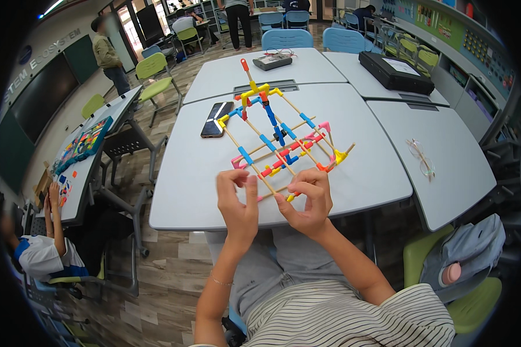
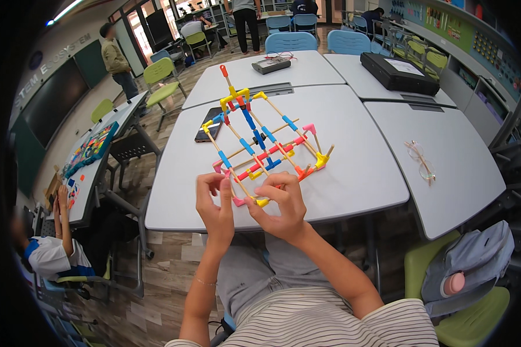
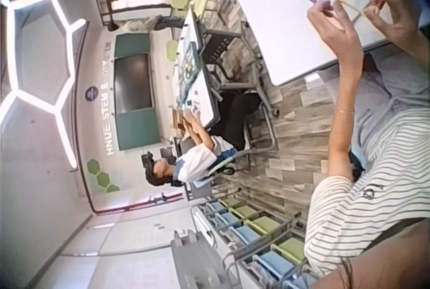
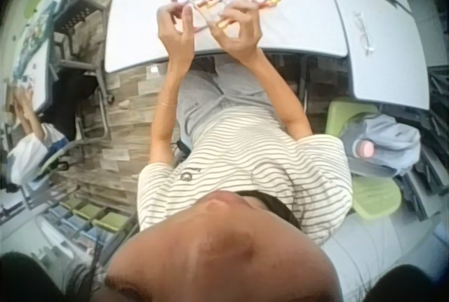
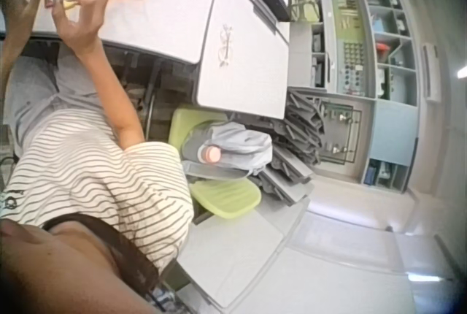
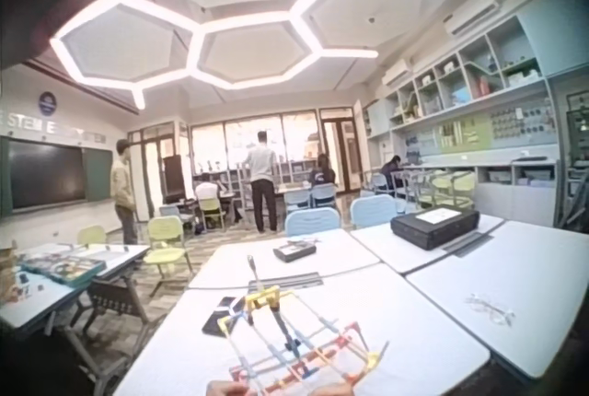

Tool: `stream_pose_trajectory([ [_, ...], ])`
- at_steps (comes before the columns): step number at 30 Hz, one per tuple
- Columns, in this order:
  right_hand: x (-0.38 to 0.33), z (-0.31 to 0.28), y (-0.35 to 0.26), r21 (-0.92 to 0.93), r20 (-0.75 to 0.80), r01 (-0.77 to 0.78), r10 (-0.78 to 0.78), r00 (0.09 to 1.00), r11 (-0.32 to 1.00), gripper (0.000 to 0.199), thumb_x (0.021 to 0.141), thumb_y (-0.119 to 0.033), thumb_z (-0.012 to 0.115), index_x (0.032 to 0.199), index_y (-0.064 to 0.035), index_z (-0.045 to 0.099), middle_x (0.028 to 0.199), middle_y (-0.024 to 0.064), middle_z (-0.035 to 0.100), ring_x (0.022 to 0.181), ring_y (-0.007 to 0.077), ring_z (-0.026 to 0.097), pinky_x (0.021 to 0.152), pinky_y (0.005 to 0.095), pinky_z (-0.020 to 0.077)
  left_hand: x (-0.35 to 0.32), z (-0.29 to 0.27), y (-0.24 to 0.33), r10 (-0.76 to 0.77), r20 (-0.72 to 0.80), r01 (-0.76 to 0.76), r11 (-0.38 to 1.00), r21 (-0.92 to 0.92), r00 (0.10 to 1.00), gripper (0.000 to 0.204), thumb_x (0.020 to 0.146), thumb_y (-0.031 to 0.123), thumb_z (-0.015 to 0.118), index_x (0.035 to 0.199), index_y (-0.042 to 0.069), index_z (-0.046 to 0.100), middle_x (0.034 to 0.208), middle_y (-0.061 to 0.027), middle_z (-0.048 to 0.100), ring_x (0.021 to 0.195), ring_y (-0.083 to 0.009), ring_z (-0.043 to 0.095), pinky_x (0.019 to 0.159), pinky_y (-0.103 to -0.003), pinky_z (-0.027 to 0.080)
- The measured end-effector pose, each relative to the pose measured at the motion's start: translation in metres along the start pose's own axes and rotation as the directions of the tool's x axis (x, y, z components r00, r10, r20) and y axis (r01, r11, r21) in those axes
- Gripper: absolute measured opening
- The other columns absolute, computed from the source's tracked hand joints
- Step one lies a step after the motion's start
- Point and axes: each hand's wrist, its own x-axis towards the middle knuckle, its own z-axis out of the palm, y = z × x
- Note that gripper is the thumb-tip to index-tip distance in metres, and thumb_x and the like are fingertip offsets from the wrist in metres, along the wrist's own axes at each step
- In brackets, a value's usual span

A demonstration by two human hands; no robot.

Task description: The person assembles a small rectangular frame using wooden sticks and pink plastic connectors. They then attach this frame to a larger, pre-assembled colorful structure made of sticks and connectors, creating a multi-level holder. The person adjusts the final assembly on the table.

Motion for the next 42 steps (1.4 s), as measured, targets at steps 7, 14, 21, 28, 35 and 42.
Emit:
stream_pose_trajectory([
  [7, -0.008, -0.003, -0.01, 0.002, 0.063, 0.045, -0.045, 0.997, 0.999, 0.044, 0.074, -0.002, 0.081, 0.106, -0.0067, 0.051, 0.097, 0.01, 0.047, 0.075, 0.018, 0.053, 0.06, 0.0282, 0.0459, 0.002, 0.0, 0.021, -0.379, 0.269, 0.46, 0.792, -0.4, 0.886, 0.026, 0.1, 0.024, 0.056, 0.106, 0.0, 0.049, 0.094, -0.0139, 0.068, 0.084, -0.0175, 0.068, 0.073, -0.025, 0.051],
  [14, -0.026, -0.002, -0.012, 0.104, 0.054, 0.006, -0.011, 0.998, 0.995, 0.044, 0.072, -0.002, 0.083, 0.105, -0.0074, 0.054, 0.096, 0.0101, 0.051, 0.075, 0.0215, 0.055, 0.062, 0.0315, 0.0454, -0.005, 0.014, 0.008, -0.379, 0.23, 0.441, 0.712, -0.547, 0.897, 0.026, 0.1, 0.015, 0.053, 0.118, 0.0, 0.039, 0.107, -0.0227, 0.066, 0.096, -0.0242, 0.068, 0.083, -0.032, 0.055],
  [21, -0.026, -0.009, -0.01, 0.096, 0.158, -0.006, -0.009, 0.987, 0.995, 0.047, 0.072, 0.0, 0.082, 0.11, -0.0054, 0.053, 0.1, 0.0115, 0.053, 0.082, 0.0257, 0.056, 0.068, 0.0347, 0.0479, -0.013, 0.03, 0.008, -0.419, 0.1, 0.357, 0.596, -0.719, 0.902, 0.029, 0.1, 0.01, 0.05, 0.124, -0.002, 0.037, 0.11, -0.0232, 0.063, 0.1, -0.0268, 0.067, 0.088, -0.036, 0.056],
  [28, -0.025, -0.026, -0.02, 0.003, 0.338, -0.049, 0.045, 0.94, 0.999, 0.049, 0.074, -0.009, 0.083, 0.112, -0.0054, 0.053, 0.111, 0.0175, 0.056, 0.094, 0.0314, 0.062, 0.081, 0.0413, 0.052, -0.011, 0.031, 0.014, -0.425, 0.082, 0.345, 0.59, -0.73, 0.901, 0.028, 0.1, 0.009, 0.049, 0.123, -0.003, 0.039, 0.108, -0.0217, 0.064, 0.098, -0.0253, 0.068, 0.089, -0.037, 0.056],
  [35, 0.026, -0.081, -0.027, -0.074, 0.352, 0.222, -0.183, 0.918, 0.972, 0.037, 0.081, -0.01, 0.074, 0.112, -0.0027, 0.056, 0.12, 0.0206, 0.054, 0.102, 0.0344, 0.061, 0.088, 0.0425, 0.0519, -0.013, 0.028, 0.009, -0.394, 0.064, 0.308, 0.596, -0.742, 0.917, 0.026, 0.1, 0.008, 0.049, 0.122, -0.003, 0.041, 0.108, -0.0218, 0.064, 0.097, -0.0242, 0.068, 0.088, -0.035, 0.057],
  [42, 0.094, -0.103, 0.096, -0.315, 0.279, -0.42, 0.506, 0.816, 0.851, 0.025, 0.092, -0.022, 0.065, 0.111, -0.0066, 0.066, 0.109, 0.0116, 0.065, 0.099, 0.0188, 0.064, 0.081, 0.0315, 0.0526, -0.012, 0.031, 0.005, -0.382, 0.053, 0.275, 0.557, -0.784, 0.923, 0.025, 0.1, 0.007, 0.049, 0.121, -0.004, 0.042, 0.108, -0.0218, 0.063, 0.097, -0.0252, 0.068, 0.09, -0.039, 0.057],
])
